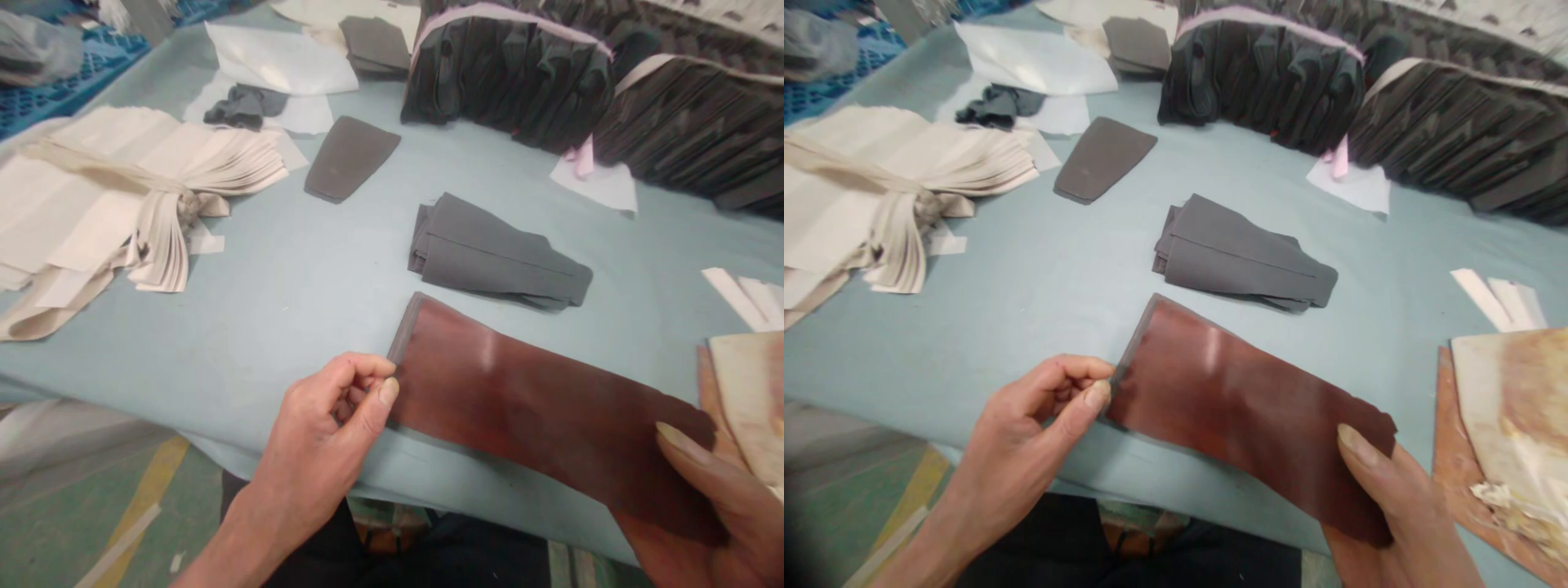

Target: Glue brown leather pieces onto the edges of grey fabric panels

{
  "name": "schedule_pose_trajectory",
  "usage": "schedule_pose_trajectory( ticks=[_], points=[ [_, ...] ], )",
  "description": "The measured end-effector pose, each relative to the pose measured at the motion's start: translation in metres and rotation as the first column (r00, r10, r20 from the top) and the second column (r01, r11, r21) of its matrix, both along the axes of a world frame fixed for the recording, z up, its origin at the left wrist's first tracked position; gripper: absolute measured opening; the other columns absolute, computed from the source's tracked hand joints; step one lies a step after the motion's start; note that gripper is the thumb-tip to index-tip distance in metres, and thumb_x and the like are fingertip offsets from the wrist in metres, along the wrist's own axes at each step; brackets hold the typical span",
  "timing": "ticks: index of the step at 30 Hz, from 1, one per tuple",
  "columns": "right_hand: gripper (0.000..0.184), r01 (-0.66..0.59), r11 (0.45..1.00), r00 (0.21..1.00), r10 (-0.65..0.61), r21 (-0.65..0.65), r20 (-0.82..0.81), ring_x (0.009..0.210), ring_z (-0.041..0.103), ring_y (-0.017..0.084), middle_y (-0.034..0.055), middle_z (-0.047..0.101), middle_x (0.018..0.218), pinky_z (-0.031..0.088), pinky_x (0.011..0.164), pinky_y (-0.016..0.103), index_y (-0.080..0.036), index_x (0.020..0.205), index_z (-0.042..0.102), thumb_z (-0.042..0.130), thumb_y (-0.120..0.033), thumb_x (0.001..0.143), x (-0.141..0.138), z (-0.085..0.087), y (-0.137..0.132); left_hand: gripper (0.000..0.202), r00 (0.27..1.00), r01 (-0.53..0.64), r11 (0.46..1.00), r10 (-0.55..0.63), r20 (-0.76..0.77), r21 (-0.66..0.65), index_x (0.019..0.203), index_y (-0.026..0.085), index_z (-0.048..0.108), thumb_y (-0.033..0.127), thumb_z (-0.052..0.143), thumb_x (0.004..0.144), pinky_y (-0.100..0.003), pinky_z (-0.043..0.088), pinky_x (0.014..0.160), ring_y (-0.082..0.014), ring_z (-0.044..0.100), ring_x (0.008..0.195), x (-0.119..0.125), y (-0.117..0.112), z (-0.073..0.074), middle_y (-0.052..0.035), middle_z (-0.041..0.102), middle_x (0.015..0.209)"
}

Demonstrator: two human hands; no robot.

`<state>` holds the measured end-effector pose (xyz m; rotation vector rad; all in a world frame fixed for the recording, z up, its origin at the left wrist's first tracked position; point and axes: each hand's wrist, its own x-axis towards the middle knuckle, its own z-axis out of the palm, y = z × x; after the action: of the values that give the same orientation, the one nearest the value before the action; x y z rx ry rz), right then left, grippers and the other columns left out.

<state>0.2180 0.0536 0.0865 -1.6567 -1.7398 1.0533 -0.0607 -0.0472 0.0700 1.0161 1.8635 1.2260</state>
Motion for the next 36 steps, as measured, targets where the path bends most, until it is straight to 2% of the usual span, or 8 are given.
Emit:
schedule_pose_trajectory(
  ticks=[6,13,18,24,27,30,34,36],
  points=[
    [0.048,0.352,0.926,0.902,-0.375,-0.139,-0.213,0.163,0.033,0.036,0.0071,0.077,0.115,0.058,0.097,0.059,-0.066,0.125,0.072,0.072,-0.062,0.077,-0.015,0.006,-0.008,0.012,0.995,-0.051,0.997,0.056,-0.085,0.055,0.096,0.025,0.077,0.032,0.068,0.095,-0.026,0.061,0.067,-0.0150,0.072,0.069,0.007,-0.009,-0.001,0.0007,0.078,0.081],
    [0.036,0.079,0.962,0.965,-0.139,-0.262,-0.220,0.134,0.064,0.038,0.0102,0.076,0.109,0.063,0.097,0.052,-0.045,0.099,0.084,0.060,-0.071,0.093,-0.040,0.027,-0.007,0.028,0.935,0.068,0.983,-0.003,-0.354,0.172,0.121,0.027,0.067,0.033,0.074,0.094,-0.035,0.064,0.092,-0.0209,0.076,0.100,0.015,-0.023,-0.012,-0.0038,0.078,0.111],
    [0.029,0.082,0.964,0.913,-0.174,-0.252,-0.369,0.125,0.068,0.032,0.0059,0.078,0.106,0.059,0.105,0.045,-0.046,0.093,0.083,0.058,-0.059,0.099,-0.057,0.037,-0.012,0.064,0.814,0.212,0.944,-0.027,-0.581,0.253,0.142,0.022,0.052,0.059,0.075,0.094,-0.045,0.059,0.107,-0.0304,0.068,0.124,0.026,-0.024,-0.018,-0.0154,0.069,0.132],
    [0.027,0.029,0.969,0.906,-0.128,-0.244,-0.403,0.133,0.065,0.030,0.0049,0.077,0.106,0.062,0.103,0.043,-0.042,0.095,0.080,0.056,-0.052,0.102,-0.060,0.042,-0.014,0.059,0.744,0.131,0.962,0.065,-0.665,0.240,0.144,0.019,0.050,0.039,0.077,0.095,-0.050,0.052,0.110,-0.0339,0.061,0.128,0.040,-0.007,-0.029,-0.0186,0.064,0.138],
    [0.026,0.097,0.969,0.857,-0.198,-0.229,-0.476,0.135,0.065,0.026,0.0032,0.078,0.110,0.063,0.104,0.039,-0.040,0.092,0.077,0.054,-0.040,0.103,-0.065,0.046,-0.014,0.059,0.783,0.129,0.960,0.055,-0.620,0.248,0.143,0.021,0.052,0.043,0.077,0.094,-0.051,0.049,0.113,-0.0338,0.060,0.131,0.046,-0.005,-0.027,-0.0170,0.064,0.140],
    [0.019,0.134,0.973,0.799,-0.217,-0.186,-0.560,0.125,0.072,0.022,-0.0013,0.078,0.109,0.066,0.096,0.031,-0.040,0.094,0.076,0.061,-0.030,0.098,-0.073,0.047,-0.013,0.060,0.912,0.066,0.958,0.055,-0.406,0.280,0.143,0.023,0.055,0.060,0.069,0.097,-0.047,0.051,0.110,-0.0313,0.062,0.131,0.043,-0.010,-0.021,-0.0141,0.065,0.141],
    [0.013,0.197,0.978,0.729,-0.195,-0.073,-0.656,0.122,0.072,0.016,-0.0062,0.078,0.101,0.066,0.087,0.021,-0.039,0.088,0.076,0.076,-0.026,0.086,-0.081,0.042,-0.009,0.053,0.992,-0.110,0.985,0.118,-0.052,0.129,0.136,0.023,0.064,0.062,0.063,0.101,-0.040,0.057,0.094,-0.0262,0.069,0.115,0.019,-0.003,-0.017,-0.0115,0.070,0.136],
    [0.010,0.155,0.986,0.740,-0.155,-0.058,-0.654,0.121,0.072,0.016,-0.0062,0.077,0.097,0.067,0.088,0.021,-0.036,0.082,0.075,0.078,-0.027,0.084,-0.085,0.041,-0.005,0.054,0.998,-0.062,0.994,0.060,0.031,0.087,0.132,0.020,0.068,0.064,0.057,0.102,-0.041,0.056,0.097,-0.0268,0.069,0.115,0.001,0.013,-0.014,-0.0121,0.072,0.136]
  ],
)
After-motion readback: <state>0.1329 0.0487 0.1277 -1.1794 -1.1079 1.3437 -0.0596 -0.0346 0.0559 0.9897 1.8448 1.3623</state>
